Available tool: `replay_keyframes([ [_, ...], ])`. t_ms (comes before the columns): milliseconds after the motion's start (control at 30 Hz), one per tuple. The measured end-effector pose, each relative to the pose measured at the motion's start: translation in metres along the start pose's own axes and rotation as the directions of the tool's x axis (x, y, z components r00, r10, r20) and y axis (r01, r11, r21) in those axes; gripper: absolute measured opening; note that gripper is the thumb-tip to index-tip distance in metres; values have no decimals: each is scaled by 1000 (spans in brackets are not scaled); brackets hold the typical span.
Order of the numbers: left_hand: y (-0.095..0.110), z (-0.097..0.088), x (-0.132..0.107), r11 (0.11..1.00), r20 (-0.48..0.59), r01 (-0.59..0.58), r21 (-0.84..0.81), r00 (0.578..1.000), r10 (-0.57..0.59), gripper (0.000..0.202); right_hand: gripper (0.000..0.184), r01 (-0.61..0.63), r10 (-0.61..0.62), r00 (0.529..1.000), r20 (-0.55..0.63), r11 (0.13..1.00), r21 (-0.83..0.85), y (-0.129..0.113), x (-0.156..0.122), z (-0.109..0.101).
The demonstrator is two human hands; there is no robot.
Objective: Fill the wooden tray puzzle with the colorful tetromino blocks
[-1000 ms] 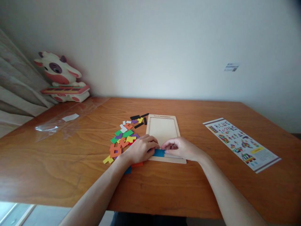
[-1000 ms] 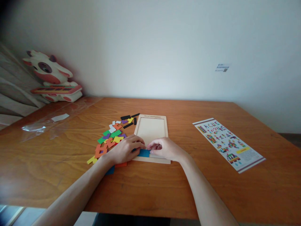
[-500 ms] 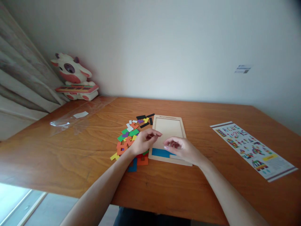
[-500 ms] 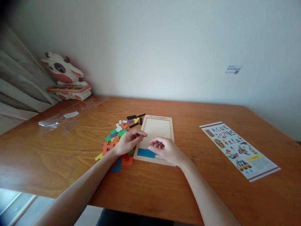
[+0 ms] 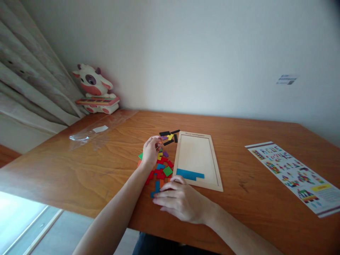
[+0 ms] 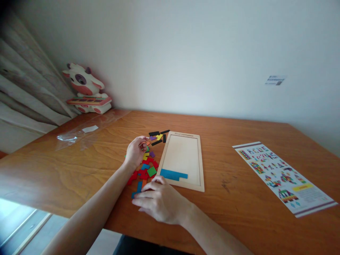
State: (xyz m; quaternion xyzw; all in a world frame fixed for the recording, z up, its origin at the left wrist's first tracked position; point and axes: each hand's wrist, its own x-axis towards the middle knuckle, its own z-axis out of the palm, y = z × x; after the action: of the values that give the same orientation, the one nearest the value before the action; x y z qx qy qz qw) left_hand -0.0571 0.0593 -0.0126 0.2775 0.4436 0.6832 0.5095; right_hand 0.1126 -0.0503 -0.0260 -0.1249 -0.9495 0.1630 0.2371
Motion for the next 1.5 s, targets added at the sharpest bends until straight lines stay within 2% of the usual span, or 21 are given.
replay_keyframes([
  [133, -3, 0, 0, 999, 10, -41, 27, 999, 41, 13, 29, 18, -18, 1000, -8, 1000, 5, 0, 1, 0],
  [233, -4, 0, -2, 995, 24, -83, 52, 996, 82, 9, 42, -35, 31, 999, -35, 993, -114, -2, 3, 1],
  [300, -4, 0, -3, 992, 29, -108, 65, 994, 106, 8, 41, -38, 34, 999, -29, 985, -166, -2, 3, 1],
  [500, -5, 1, -6, 977, 48, -139, 159, 990, 133, 9, 38, 17, -20, 999, -30, 996, -91, 3, 0, 0],
  [633, -2, 2, -6, 979, 43, -137, 150, 990, 132, 9, 38, -57, 57, 998, -12, 998, -36, 0, 2, -2],
  [767, 5, 1, -3, 983, 6, -149, 106, 989, 149, 8, 7, -141, 144, 989, -25, 987, 79, -6, 4, -8],
  [867, 10, -2, 0, 984, -29, -151, 97, 988, 155, 8, 19, -163, 166, 986, -30, 984, 77, -6, 2, -12],
  [1033, 13, -5, 3, 984, -50, -157, 87, 986, 162, 6, 25, -243, 242, 969, -51, 970, -25, 1, -5, -15],
  [1233, 10, -1, -1, 983, -18, -161, 88, 986, 163, 6, 16, -329, 332, 943, -18, 940, 94, 0, -3, -19],
  [1367, 8, -1, -2, 982, 9, -168, 84, 986, 168, 7, 14, -362, 363, 932, 12, 925, 117, 0, -3, -19],
  [1500, 8, -1, -3, 982, 16, -174, 72, 985, 173, 6, 21, -392, 389, 920, 52, 907, 151, 1, -4, -21],
])
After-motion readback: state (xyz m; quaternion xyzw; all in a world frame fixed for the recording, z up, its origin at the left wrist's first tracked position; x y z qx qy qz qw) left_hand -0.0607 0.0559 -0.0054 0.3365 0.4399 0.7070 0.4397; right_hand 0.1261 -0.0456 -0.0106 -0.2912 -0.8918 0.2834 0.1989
